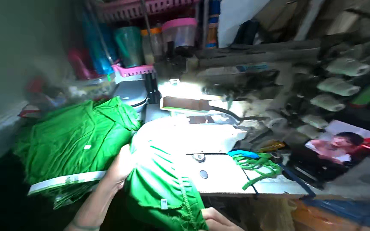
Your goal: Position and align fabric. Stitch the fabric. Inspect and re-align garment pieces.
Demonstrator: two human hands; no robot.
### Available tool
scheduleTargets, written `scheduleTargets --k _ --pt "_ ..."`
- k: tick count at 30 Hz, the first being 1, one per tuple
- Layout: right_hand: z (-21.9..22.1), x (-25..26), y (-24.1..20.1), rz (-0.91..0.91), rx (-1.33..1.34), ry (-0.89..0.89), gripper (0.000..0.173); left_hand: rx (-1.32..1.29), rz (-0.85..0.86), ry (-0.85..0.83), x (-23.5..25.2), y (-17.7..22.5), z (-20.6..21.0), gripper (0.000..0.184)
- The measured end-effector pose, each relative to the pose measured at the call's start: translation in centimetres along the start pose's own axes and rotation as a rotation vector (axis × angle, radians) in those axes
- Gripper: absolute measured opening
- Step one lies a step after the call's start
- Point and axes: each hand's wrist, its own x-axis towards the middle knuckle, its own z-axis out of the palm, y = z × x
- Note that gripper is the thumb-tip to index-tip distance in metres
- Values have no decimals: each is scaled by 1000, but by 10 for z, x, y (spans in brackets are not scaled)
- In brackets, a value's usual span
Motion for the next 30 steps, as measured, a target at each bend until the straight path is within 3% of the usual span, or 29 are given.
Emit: scheduleTargets --k 2,5,9,14,19,22,24,25,26,28,30 --pt "-1 9 10 21 -41 5 26 265 127 -6 26 2 -2 15" --pt "-2 22 24 34 -117 43 22 541 277 -8 51 8 -5 16" --pt "-1 44 37 128 -159 125 25 559 285 -60 51 20 -12 19" --pt "-2 80 58 270 -245 195 23 814 231 -68 81 75 11 26" --pt "-7 120 71 379 -214 176 31 846 396 73 113 58 7 27" --pt "-10 138 71 306 -131 190 29 703 539 113 74 51 3 45" --pt "-11 141 68 272 -113 186 30 721 650 -52 51 31 9 81" --pt "-10 137 62 283 -101 170 28 860 778 -105 45 20 18 83" --pt "-9 131 55 292 -88 141 27 1023 944 -124 40 9 27 71" --pt "-7 103 42 246 -97 48 25 1125 1180 -113 29 -7 35 29" --pt "-8 71 24 182 -90 -8 27 1184 1230 -94 21 -14 27 21"
